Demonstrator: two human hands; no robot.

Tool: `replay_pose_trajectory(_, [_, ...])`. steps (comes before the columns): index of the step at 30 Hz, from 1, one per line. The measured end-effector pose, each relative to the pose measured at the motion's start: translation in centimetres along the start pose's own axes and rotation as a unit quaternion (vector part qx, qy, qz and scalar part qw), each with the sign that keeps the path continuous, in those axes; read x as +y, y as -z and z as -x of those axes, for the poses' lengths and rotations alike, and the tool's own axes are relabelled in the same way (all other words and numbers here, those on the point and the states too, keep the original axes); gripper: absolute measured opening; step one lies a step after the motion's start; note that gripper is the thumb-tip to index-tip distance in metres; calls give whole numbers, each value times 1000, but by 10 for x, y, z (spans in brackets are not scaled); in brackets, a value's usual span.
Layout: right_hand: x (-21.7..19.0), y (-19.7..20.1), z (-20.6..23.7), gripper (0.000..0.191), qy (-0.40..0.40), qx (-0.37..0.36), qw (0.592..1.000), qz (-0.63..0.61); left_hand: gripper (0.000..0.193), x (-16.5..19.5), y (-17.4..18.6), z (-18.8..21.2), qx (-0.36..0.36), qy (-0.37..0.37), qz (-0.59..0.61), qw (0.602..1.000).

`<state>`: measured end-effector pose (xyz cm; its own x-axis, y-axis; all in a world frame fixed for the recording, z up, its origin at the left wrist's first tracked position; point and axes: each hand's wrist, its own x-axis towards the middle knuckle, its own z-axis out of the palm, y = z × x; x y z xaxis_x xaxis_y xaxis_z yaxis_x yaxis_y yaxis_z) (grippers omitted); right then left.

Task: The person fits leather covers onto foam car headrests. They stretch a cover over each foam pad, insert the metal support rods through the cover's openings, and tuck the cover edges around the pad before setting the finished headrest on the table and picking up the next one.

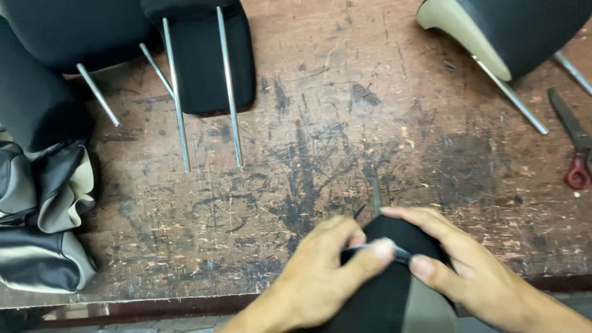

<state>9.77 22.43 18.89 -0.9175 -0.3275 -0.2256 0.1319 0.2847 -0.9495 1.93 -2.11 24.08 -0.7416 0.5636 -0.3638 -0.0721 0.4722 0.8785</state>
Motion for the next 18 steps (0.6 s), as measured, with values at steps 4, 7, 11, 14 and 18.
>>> replay_pose_trajectory(4, [1,-9,8,65,-47,1,999,16,53,-9,-7,-11,-72,87,70,991])
replay_pose_trajectory(7, [4,-16,14,55,-26,15,998,59,56,-18,-16,-23,-108,108,149,977])
replay_pose_trajectory(11, [10,-30,11,45,-40,74,995,49,55,-29,-28,-50,-74,60,133,987])
replay_pose_trajectory(14, [10,-34,8,51,-98,99,990,-32,46,-34,-28,-64,-80,116,199,970])
replay_pose_trajectory(18, [0,-28,9,82,-6,61,990,-128,45,-36,-21,-56,-56,47,152,986])
